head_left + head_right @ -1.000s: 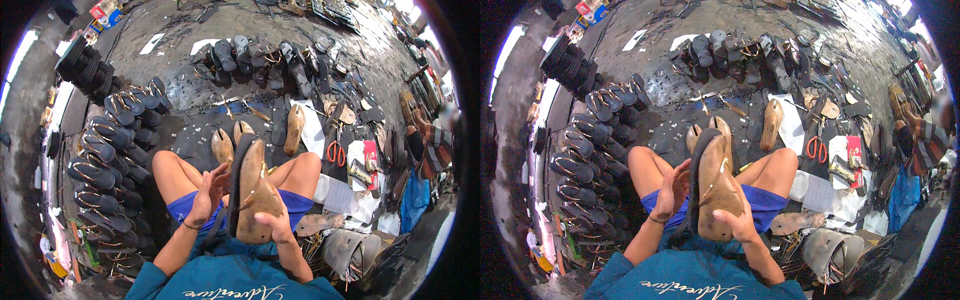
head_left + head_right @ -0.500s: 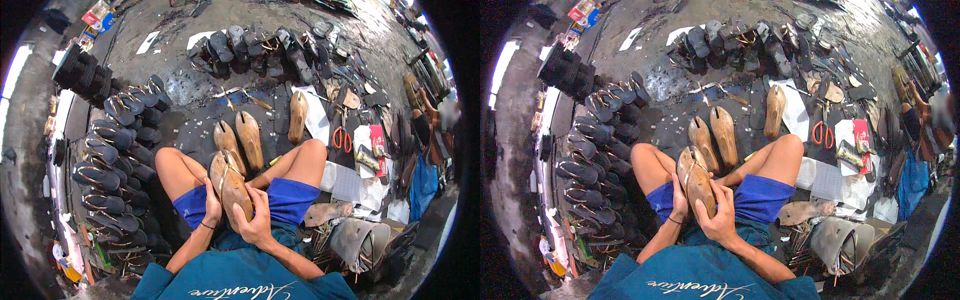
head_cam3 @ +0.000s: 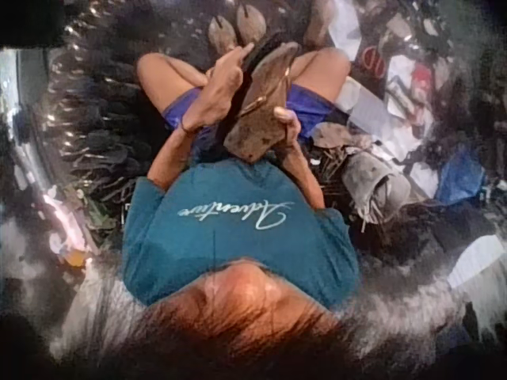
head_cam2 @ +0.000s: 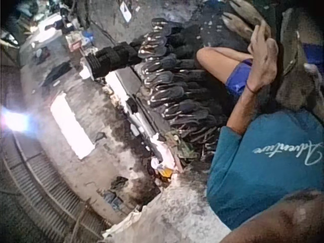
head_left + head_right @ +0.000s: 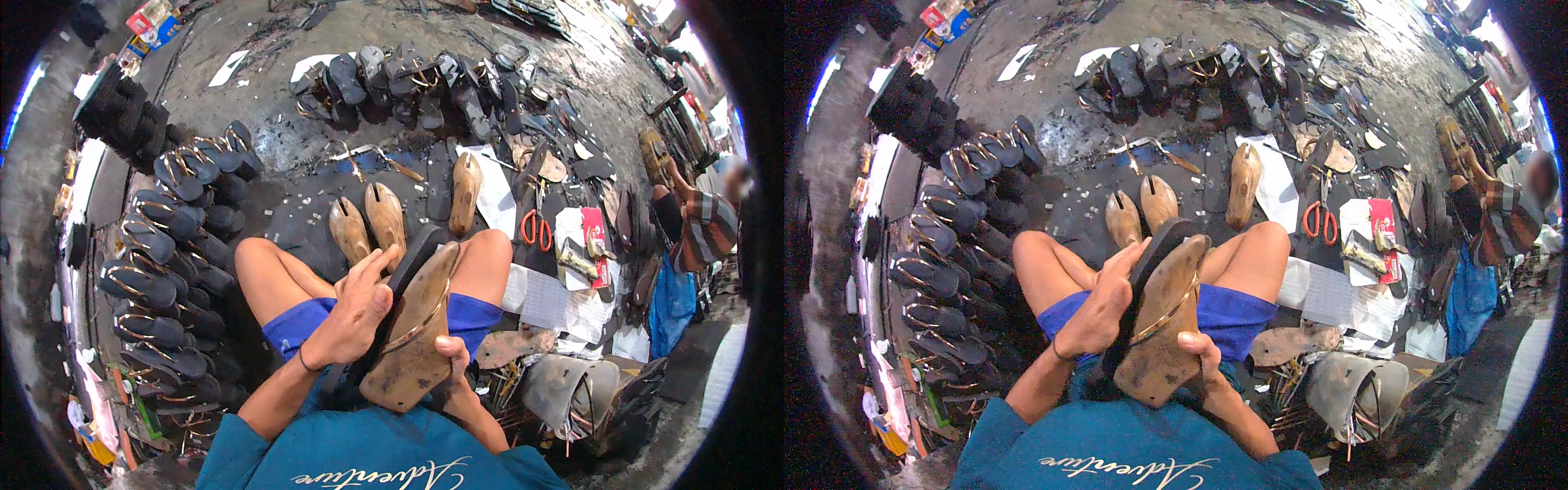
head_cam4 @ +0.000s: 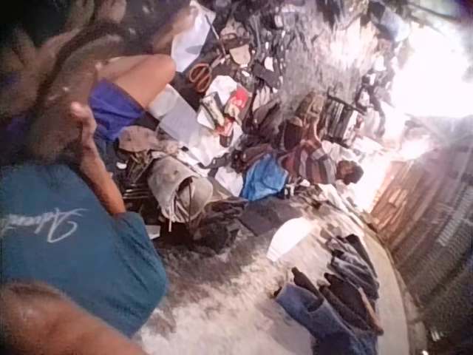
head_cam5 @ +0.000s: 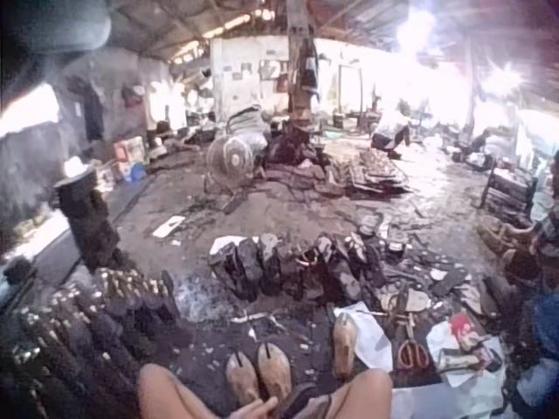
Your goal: The person sits on the floor and repeatedly attaches black rubber straps to wooden sandal soles using a small metal tool. They pick up each sole, position the strap, and press it into place, then set the finished sandal aside.
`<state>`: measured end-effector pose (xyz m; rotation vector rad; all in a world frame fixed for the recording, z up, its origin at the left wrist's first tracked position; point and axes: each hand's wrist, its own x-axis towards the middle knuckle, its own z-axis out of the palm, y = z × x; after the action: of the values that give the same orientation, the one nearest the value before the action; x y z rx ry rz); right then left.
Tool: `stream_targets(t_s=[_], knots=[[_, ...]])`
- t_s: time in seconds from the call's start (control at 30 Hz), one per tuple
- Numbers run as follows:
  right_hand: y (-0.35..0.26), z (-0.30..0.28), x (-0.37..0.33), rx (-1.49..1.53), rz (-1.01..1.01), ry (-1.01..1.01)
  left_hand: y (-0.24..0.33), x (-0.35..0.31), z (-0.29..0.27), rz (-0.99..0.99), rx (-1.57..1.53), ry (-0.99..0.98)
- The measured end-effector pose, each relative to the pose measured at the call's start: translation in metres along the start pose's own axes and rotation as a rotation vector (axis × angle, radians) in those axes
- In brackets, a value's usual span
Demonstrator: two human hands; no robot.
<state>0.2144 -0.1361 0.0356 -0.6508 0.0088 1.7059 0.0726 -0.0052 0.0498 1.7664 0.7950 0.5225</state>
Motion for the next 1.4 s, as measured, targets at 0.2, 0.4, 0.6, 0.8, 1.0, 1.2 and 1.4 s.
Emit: stream_targets(t_s=[0.2,0.4,0.6,0.8,1.0,1.2,1.4], knots=[[0.003,0.002,-0.020,0.232,-0.037,-0.089,0.013,-0.033,-0.014,-0.245,-0.384,0.131],[0.016,-0.006,-0.045,0.342,-0.056,0.013,0.037,-0.070,0.005,-0.304,-0.186,-0.187],[0.022,-0.023,-0.066,0.493,-0.029,0.143,0.027,-0.101,0.020,-0.192,-0.182,-0.185],[0.024,-0.021,-0.071,0.526,-0.037,0.174,0.036,-0.118,0.020,-0.407,-0.473,-0.256],[0.016,-0.009,-0.067,0.532,0.003,0.006,0.030,-0.138,0.013,-0.455,-0.512,-0.246],[0.008,0.016,-0.027,0.154,-0.093,-0.529,0.014,-0.110,0.021,-0.429,-0.765,-0.242],[-0.026,-0.001,0.001,-0.492,-0.084,-0.222,0.009,-0.087,-0.013,-0.465,-1.027,-0.218]])
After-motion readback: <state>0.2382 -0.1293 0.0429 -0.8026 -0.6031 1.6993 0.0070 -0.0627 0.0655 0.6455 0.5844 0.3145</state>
